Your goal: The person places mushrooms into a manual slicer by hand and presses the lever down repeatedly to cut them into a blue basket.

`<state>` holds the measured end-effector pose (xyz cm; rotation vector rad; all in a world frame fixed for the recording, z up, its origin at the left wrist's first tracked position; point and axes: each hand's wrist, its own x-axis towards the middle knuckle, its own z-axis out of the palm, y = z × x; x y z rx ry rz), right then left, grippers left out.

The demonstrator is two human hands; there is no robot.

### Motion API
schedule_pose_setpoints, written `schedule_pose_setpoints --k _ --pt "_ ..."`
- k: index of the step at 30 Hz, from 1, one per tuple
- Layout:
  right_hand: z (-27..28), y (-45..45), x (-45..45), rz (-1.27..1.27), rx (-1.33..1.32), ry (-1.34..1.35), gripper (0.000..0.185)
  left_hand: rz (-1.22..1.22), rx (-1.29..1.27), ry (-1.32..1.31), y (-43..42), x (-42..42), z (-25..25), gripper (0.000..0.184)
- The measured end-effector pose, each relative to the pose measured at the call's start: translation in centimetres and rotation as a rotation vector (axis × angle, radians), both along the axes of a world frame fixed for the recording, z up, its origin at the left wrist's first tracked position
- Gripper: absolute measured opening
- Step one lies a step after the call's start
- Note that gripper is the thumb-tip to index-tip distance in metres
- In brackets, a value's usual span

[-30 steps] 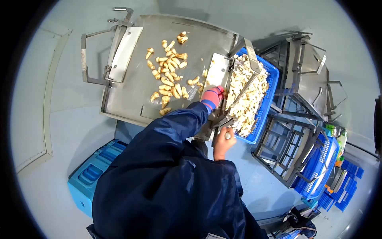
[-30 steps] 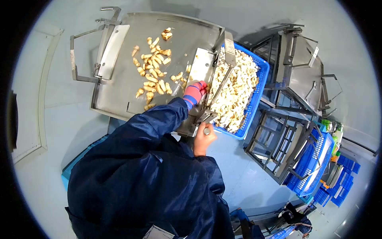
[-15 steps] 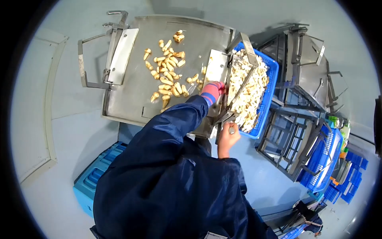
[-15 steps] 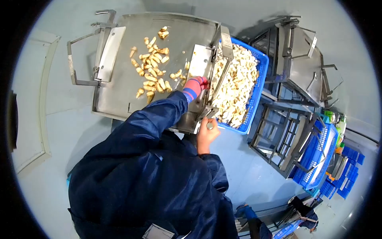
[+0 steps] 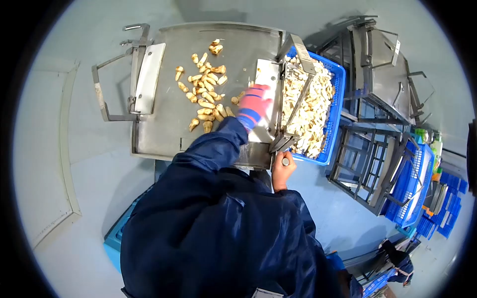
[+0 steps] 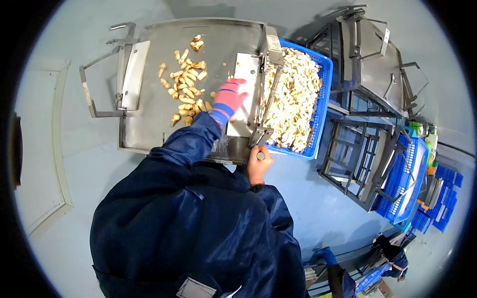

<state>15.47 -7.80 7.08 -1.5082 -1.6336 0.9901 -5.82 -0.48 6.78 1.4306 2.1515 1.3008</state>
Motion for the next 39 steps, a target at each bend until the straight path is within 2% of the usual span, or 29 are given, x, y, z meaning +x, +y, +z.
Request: schedule_pose_setpoints --k 1,2,5,8,9,10,11,13,14,17,18,21,23,25,27,29,31,32,33,35,37,38,39 --pt "-0.4 0.1 0.0 -0.008 -0.015 0.008 0.023 0.135 -0.252 0.290 -0.9 -1.6 -1.3 0.041" --pt "-0.8 0.1 0.1 -0.012 0.001 -0.001 0.025 0.170 -0.527 0.316 -1.9 -3.2 -1.4 0.040" --pt "0.8 0.4 -0.7 -0.004 0.126 -0.008 0.024 0.065 -0.629 0.374 -3.1 -5.2 -5.2 0.032" --pt "2.3 0.7 -1.0 -0.004 0.116 -0.009 0.022 0.008 -0.150 -0.433 -0.9 -2.4 -5.1 0.032" --pt "3.3 0.6 -1.1 -0.007 0.080 -0.011 0.022 0.054 -0.184 -0.872 0.2 -0.5 -4.4 0.028" --pt "4.4 0.9 -1.4 -0.008 0.053 -0.010 0.022 0.013 -0.193 -1.086 1.4 0.7 -5.3 0.028" --pt "5.0 1.3 -1.6 -0.009 0.033 -0.005 0.022 0.005 -0.222 -1.154 2.0 2.0 -6.0 0.027" --pt "4.3 1.5 -1.3 -0.015 0.009 0.004 0.022 0.033 -0.326 -0.916 2.7 4.2 -7.0 0.026" --pt "4.7 1.6 -1.5 -0.010 0.035 -0.016 0.022 0.094 -0.224 -0.731 2.6 5.1 -7.0 0.026" --pt "6.1 1.7 -2.0 -0.013 0.054 0.003 0.020 0.115 -0.148 -0.113 2.0 5.2 -8.2 0.026" --pt "6.1 1.7 -2.2 -0.022 0.041 0.023 0.020 0.101 -0.167 -0.176 1.8 5.2 -7.0 0.031" --pt "4.9 1.2 -1.9 -0.038 0.067 -0.021 0.019 0.009 -0.149 -0.295 1.3 5.2 -8.0 0.041" --pt "1.1 0.4 -0.8 -0.015 0.156 -0.023 0.020 -0.060 -0.153 -0.344 0.8 5.1 -8.1 0.045" --pt "1.4 0.2 -1.5 -0.002 0.039 0.028 0.020 -0.024 -0.095 -0.373 1.2 5.2 -8.2 0.041" --pt "2.0 0.7 -1.1 -0.043 0.035 0.006 0.019 -0.036 -0.147 -0.356 1.4 4.8 -8.7 0.040" --pt "6.5 1.4 -2.5 -0.081 -0.022 -0.004 0.018 -0.068 -0.165 -0.264 1.1 4.5 -8.6 0.043" --pt "3.4 0.8 -1.2 -0.018 0.096 -0.055 0.018 -0.060 -0.241 -0.310 1.3 4.5 -7.6 0.041" --pt "0.9 0.4 -0.7 0.008 0.201 0.019 0.018 -0.067 -0.285 -0.379 1.5 4.3 -7.0 0.040" --pt "-3.2 -0.3 0.8 -0.005 -0.005 0.036 0.017 -0.076 -0.335 -0.450 1.5 4.4 -6.6 0.038" --pt "-0.7 -0.1 -0.1 -0.018 0.035 0.042 0.018 -0.046 -0.225 -0.436 2.5 4.5 -9.1 0.039" --pt "4.1 1.1 -1.5 -0.096 -0.060 -0.004 0.019 -0.043 -0.117 -0.422 2.2 5.2 -13.2 0.042" --pt "6.2 1.4 -2.2 -0.071 -0.111 0.057 0.019 -0.037 -0.237 -0.212 1.6 4.9 -8.9 0.044" --pt "5.1 1.2 -1.8 -0.045 -0.049 0.042 0.019 -0.053 -0.251 -0.284 1.6 4.9 -8.7 0.043"
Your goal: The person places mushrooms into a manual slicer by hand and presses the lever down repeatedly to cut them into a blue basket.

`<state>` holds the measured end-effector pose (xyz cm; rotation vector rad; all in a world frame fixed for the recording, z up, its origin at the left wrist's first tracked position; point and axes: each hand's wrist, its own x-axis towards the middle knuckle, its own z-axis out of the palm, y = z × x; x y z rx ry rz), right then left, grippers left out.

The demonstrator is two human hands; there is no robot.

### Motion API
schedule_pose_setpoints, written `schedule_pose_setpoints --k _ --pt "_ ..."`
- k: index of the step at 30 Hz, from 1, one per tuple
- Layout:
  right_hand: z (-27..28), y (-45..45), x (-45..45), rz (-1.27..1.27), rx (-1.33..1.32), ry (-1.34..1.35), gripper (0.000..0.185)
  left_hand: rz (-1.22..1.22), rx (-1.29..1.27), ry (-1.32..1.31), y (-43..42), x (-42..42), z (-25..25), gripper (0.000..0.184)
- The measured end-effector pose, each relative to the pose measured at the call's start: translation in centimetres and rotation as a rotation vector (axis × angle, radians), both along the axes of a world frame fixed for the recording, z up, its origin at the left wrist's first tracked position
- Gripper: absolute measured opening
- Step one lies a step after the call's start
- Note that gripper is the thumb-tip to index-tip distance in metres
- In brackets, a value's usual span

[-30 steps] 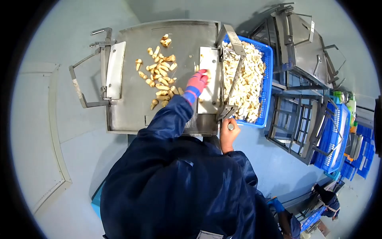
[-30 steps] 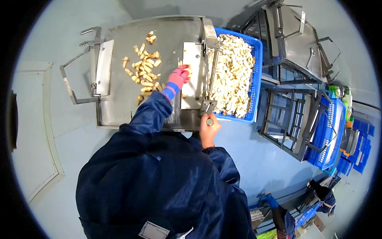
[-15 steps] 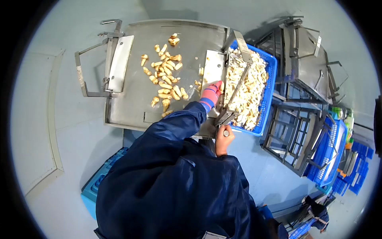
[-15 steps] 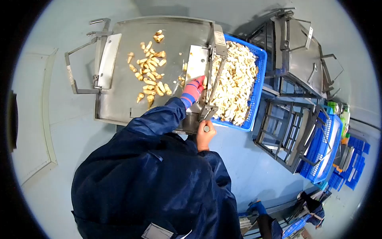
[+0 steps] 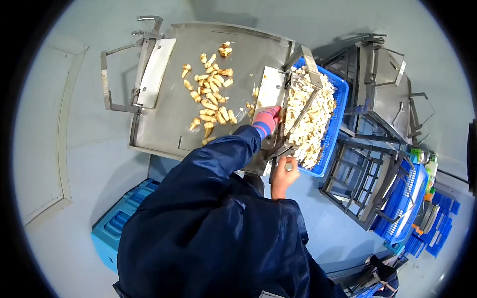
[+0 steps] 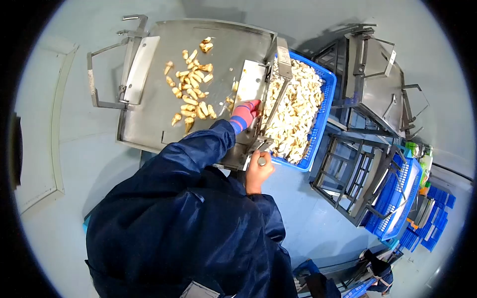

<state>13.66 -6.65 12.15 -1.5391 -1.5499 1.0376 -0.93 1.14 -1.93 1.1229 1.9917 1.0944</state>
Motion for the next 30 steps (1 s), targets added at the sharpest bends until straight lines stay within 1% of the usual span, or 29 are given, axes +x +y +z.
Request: schedule_pose_setpoints --k 2,3,5,6,7,8,10,11,12,14,16,17,18,19,20,21,24,25,26,28,29,30 --pt "-5.5 -1.0 1.8 0.064 0.130 -0.034 0.019 -0.005 -0.024 -0.148 0.3 0.0 0.4 0.041" --pt "-5.7 -1.3 1.3 0.052 0.042 0.005 0.020 0.000 -0.046 -0.135 0.0 -0.2 2.2 0.039" --pt "-6.0 -0.6 1.7 0.010 0.043 0.001 0.020 0.036 0.035 -0.258 0.8 -0.2 1.5 0.039" --pt "-3.3 -0.6 1.1 -0.018 0.024 -0.007 0.021 0.051 0.056 -0.325 0.4 0.0 0.6 0.039" --pt "0.4 0.1 -0.2 -0.026 -0.017 -0.001 0.021 0.019 0.129 -0.046 0.4 0.1 -2.4 0.040" --pt "0.4 0.3 -0.2 -0.029 -0.049 0.037 0.021 0.007 0.052 -0.048 0.5 0.1 -1.8 0.041" --pt "-2.4 -0.5 0.9 0.041 0.102 -0.061 0.020 0.011 0.004 -0.186 0.4 -0.2 0.8 0.038" --pt "-4.7 -1.1 1.3 0.050 0.167 -0.032 0.019 -0.010 -0.020 -0.261 0.7 -0.4 0.6 0.038" --pt "-4.7 -1.3 1.1 0.056 0.055 -0.027 0.019 -0.031 -0.052 -0.338 0.6 -0.5 0.8 0.039" --pt "-4.7 -1.2 1.4 0.035 0.080 -0.035 0.019 -0.029 -0.037 -0.248 0.6 -0.7 1.3 0.038" --pt "-0.4 -0.1 0.1 -0.020 0.054 -0.049 0.020 -0.013 -0.008 -0.151 0.2 -0.5 1.7 0.037" --pt "1.3 0.4 -0.4 -0.032 -0.045 -0.040 0.020 -0.025 -0.012 -0.422 0.3 -0.6 2.3 0.037" --pt "0.8 0.1 -0.2 -0.022 0.027 -0.056 0.020 -0.012 0.022 -0.344 0.6 -0.2 0.9 0.036" --pt "-0.6 -0.3 0.2 -0.009 0.102 -0.071 0.020 0.005 0.061 -0.265 0.9 0.3 -1.7 0.035" --pt "-2.3 -0.6 0.5 0.008 0.180 -0.083 0.020 0.026 0.102 -0.183 1.3 0.4 -3.1 0.034" --pt "-5.1 -1.2 1.2 0.001 0.155 -0.053 0.019 0.018 -0.009 -0.205 0.6 0.1 1.2 0.034" --pt "-7.1 -1.7 2.0 0.012 0.064 -0.060 0.019 0.107 -0.027 -0.136 1.0 1.1 0.2 0.032" --pt "-5.8 -1.5 1.6 0.028 0.127 -0.037 0.020 0.156 0.026 -0.049 1.4 1.5 0.2 0.032" --pt "-5.4 -1.5 1.6 0.020 0.090 -0.011 0.020 0.204 -0.059 -0.082 2.0 1.9 0.4 0.030" --pt "-4.5 -1.3 1.1 0.004 0.089 0.021 0.021 0.244 -0.065 -0.131 3.3 2.0 1.4 0.029" --pt "-4.5 -1.3 1.3 0.016 0.070 0.003 0.022 0.237 -0.003 -0.250 3.7 1.8 2.0 0.029" --pt "-4.5 -1.2 1.0 0.008 0.096 0.008 0.023 0.225 0.058 -0.368 3.7 1.5 3.8 0.029"
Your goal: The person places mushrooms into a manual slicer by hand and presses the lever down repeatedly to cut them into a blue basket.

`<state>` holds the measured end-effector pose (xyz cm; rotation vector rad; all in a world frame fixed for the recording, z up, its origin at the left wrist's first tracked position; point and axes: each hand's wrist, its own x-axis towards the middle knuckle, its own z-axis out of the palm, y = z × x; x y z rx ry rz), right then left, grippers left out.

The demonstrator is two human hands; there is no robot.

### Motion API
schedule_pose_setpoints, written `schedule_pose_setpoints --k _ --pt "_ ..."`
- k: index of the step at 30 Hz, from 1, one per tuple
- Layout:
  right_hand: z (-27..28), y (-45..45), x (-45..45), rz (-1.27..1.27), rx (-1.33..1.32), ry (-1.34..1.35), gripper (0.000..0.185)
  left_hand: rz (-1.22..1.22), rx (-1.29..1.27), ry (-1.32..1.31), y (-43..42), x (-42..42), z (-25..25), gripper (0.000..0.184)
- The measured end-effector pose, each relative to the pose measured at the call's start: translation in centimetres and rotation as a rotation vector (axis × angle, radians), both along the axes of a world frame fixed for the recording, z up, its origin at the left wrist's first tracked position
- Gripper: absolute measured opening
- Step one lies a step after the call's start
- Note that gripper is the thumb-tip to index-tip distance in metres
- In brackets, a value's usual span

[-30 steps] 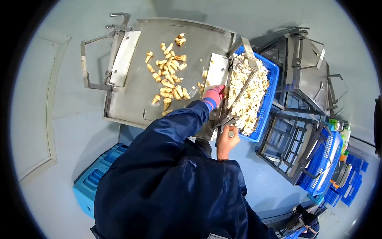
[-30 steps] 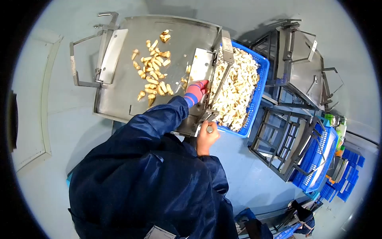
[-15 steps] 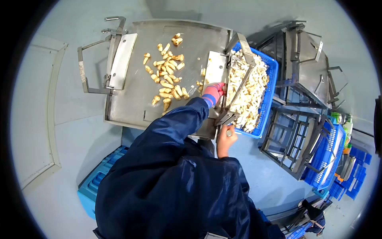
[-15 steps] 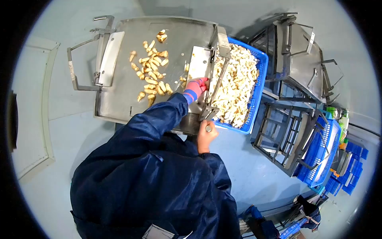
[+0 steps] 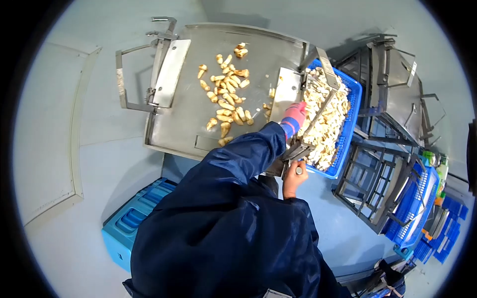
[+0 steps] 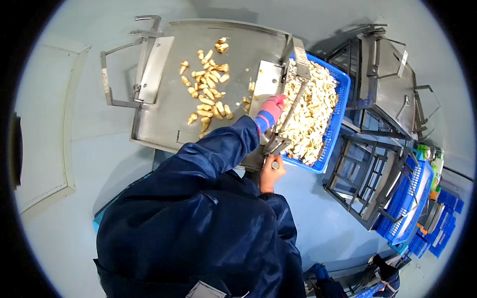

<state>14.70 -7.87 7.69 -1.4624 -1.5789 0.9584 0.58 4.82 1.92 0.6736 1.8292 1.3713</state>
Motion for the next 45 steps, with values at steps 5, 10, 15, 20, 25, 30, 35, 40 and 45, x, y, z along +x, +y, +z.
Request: schedule_pose_setpoints --k 5,10,15,20,25,30,35,40,45 --pt "-1.5 0.0 1.2 0.032 -0.085 0.005 0.022 -0.098 0.109 0.367 -4.2 -7.5 6.6 0.034" --pt "-2.0 -0.1 1.3 0.007 -0.110 -0.018 0.019 0.179 -0.156 1.001 -6.9 -26.2 -0.8 0.054" --pt "-1.9 -0.4 1.2 -0.023 -0.130 0.005 0.020 0.046 -0.340 0.948 -1.6 -32.7 -0.5 0.063" --pt "-1.0 -0.4 0.8 -0.048 -0.161 -0.013 0.021 -0.247 -0.361 1.092 1.5 -30.8 -4.6 0.048" --pt "-0.2 -0.2 0.4 -0.049 -0.115 -0.065 0.019 -0.312 -0.184 1.153 -2.8 -21.7 -2.2 0.039" --pt "0.3 0.1 0.0 -0.062 -0.001 -0.106 0.017 -0.089 -0.007 -0.201 -4.7 -13.0 -0.3 0.027" --pt "0.6 0.0 0.1 -0.087 -0.020 -0.137 0.016 -0.239 -0.225 0.336 -3.4 -6.2 -1.8 0.034" --pt "3.9 1.0 -0.8 -0.073 -0.039 -0.093 0.019 -0.321 -0.224 0.577 -2.8 -3.7 0.7 0.039" --pt "5.2 1.5 -0.9 -0.042 -0.049 -0.061 0.021 -0.253 -0.173 0.479 -3.3 -2.1 -0.2 0.033"
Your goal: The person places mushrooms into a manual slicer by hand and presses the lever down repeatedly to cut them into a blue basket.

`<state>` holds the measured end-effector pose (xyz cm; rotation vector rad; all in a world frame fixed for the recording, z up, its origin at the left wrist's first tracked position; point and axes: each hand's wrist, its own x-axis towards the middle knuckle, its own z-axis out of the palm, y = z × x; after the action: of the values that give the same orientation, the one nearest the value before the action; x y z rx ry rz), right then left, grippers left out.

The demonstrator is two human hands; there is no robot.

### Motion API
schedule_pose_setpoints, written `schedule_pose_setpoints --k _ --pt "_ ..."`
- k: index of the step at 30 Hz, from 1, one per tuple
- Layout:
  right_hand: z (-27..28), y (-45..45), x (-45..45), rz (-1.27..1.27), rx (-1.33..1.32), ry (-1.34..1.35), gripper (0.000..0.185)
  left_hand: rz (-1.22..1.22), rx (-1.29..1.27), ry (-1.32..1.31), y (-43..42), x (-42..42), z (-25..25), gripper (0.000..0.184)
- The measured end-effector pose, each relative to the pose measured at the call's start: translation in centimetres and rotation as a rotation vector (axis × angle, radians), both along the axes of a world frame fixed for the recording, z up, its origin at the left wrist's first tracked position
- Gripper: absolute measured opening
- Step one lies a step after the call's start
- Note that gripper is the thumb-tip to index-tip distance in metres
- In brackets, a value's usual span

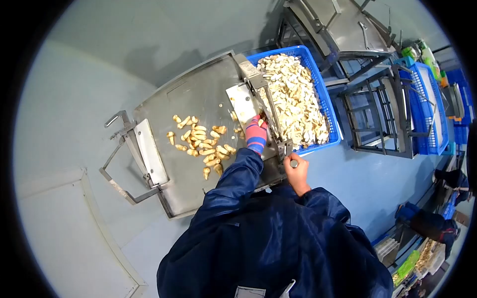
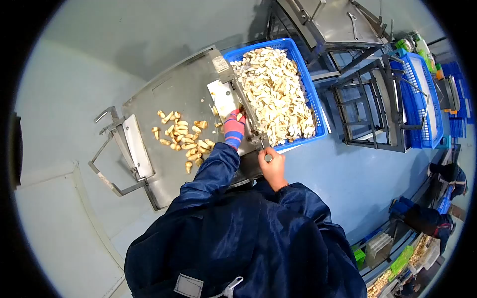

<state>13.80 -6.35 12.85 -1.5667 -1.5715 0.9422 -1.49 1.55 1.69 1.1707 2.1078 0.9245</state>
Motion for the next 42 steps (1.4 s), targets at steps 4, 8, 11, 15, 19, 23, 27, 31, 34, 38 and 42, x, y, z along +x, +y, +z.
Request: schedule_pose_setpoints --k 4,8,11,15,19,23,27,31,34,38,42 --pt "0.9 0.2 0.1 0.019 -0.054 -0.006 0.021 0.038 0.077 0.025 0.4 -0.5 -0.2 0.028" --pt "0.8 0.2 0.3 0.035 -0.041 0.000 0.020 0.061 0.205 -0.084 0.7 -0.3 0.1 0.028" --pt "0.2 0.0 0.4 0.033 -0.040 -0.006 0.020 0.025 0.222 -0.066 1.0 -0.8 -1.4 0.029" --pt "-4.2 -1.4 1.6 0.058 0.002 0.044 0.020 -0.023 0.198 -0.030 0.8 -1.3 -2.3 0.028" --pt "0.0 0.0 0.2 0.001 0.078 -0.009 0.020 -0.041 0.149 -0.013 0.2 -1.1 -2.6 0.027" --pt "-3.5 -1.1 1.1 0.030 0.063 0.033 0.022 -0.061 0.114 -0.052 0.2 -1.0 -1.3 0.027" --pt "-0.2 -0.2 0.2 -0.014 0.124 -0.018 0.023 -0.039 0.171 -0.110 0.1 -0.9 -1.9 0.028" --pt "-3.0 -1.0 1.1 0.041 0.032 -0.020 0.024 -0.107 0.136 -0.009 0.1 -1.1 -0.6 0.029" --pt "-3.2 -0.6 1.0 0.030 0.078 -0.013 0.024 -0.131 0.128 -0.024 0.5 -1.4 -1.7 0.029" --pt "-0.4 -0.5 0.2 0.006 0.046 -0.028 0.021 -0.121 0.082 -0.070 0.5 -1.1 -1.0 0.029" --pt "-3.4 -0.9 0.8 0.005 0.081 0.024 0.021 -0.139 0.063 -0.016 0.6 -1.2 -1.2 0.030"
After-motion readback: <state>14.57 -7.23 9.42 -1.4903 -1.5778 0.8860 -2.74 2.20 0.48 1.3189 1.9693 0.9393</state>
